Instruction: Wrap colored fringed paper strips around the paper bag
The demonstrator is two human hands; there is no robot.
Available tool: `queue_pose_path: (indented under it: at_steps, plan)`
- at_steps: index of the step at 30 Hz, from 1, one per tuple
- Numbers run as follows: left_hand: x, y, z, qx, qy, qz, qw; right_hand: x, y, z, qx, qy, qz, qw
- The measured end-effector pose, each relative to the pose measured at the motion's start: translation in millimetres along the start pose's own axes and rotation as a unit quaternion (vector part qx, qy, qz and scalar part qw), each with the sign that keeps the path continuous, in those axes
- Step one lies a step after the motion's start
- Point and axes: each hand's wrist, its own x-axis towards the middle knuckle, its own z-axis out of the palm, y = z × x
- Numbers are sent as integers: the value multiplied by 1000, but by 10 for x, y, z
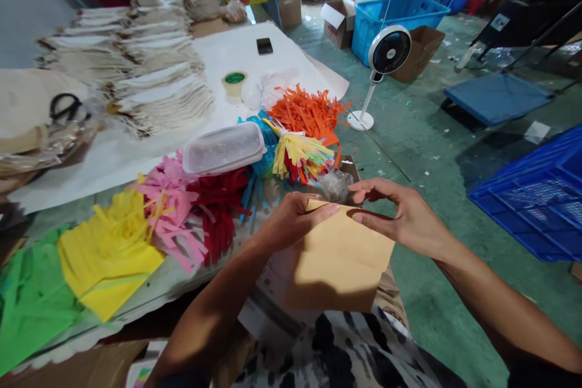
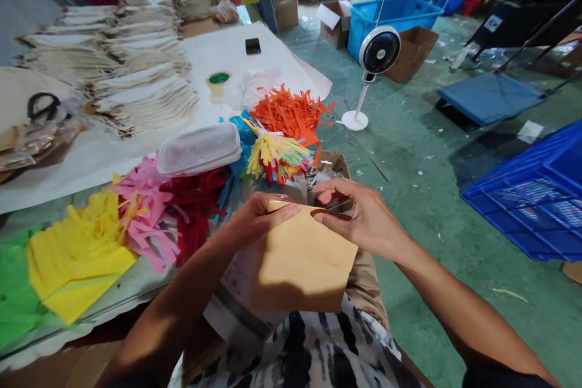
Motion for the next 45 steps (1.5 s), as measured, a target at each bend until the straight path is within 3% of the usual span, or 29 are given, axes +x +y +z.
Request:
queue_pose_path:
  at_steps: [6, 10, 14, 19, 22, 24, 27, 30, 32, 41, 45]
  plan:
    - [-20, 13, -1, -5, 20, 1, 1000, 34, -23, 20, -20, -3, 24, 999]
    - [-52, -4, -26, -30, 40, -21, 999, 73, -43, 93, -44, 53, -65, 995]
    - [-110, -32, -84, -52, 75, 0, 996, 152, -53, 204, -106, 92, -162, 977]
    - [-179, -71, -140, -129, 111, -34, 985, 248, -25, 352, -208, 150, -282, 924]
    - [-211, -71, -183, -207, 121, -61, 969, 304, -47, 416, -230, 139, -331, 904]
    - [-244, -68, -242, -233, 144, -75, 959, 380, -94, 443, -176, 121, -320, 923]
    - [-323, -75, -383, -221, 196, -82, 952, 607, -176, 480, 11, 144, -222, 964]
    - [-434, -96, -571, -180, 249, -60, 950, 933, -223, 565, 198, 144, -126, 961]
    - [-519, -113, -707, -163, 284, -47, 944, 1136, -249, 674, 251, 114, -103, 956]
    - [-994, -163, -1337, -170, 372, -67, 910, 1748, -621, 1520, 194, -30, -153, 969]
    - [-1379, -261, -1590, -218, 379, -104, 894, 2127, -746, 1799, 142, -3, -197, 970]
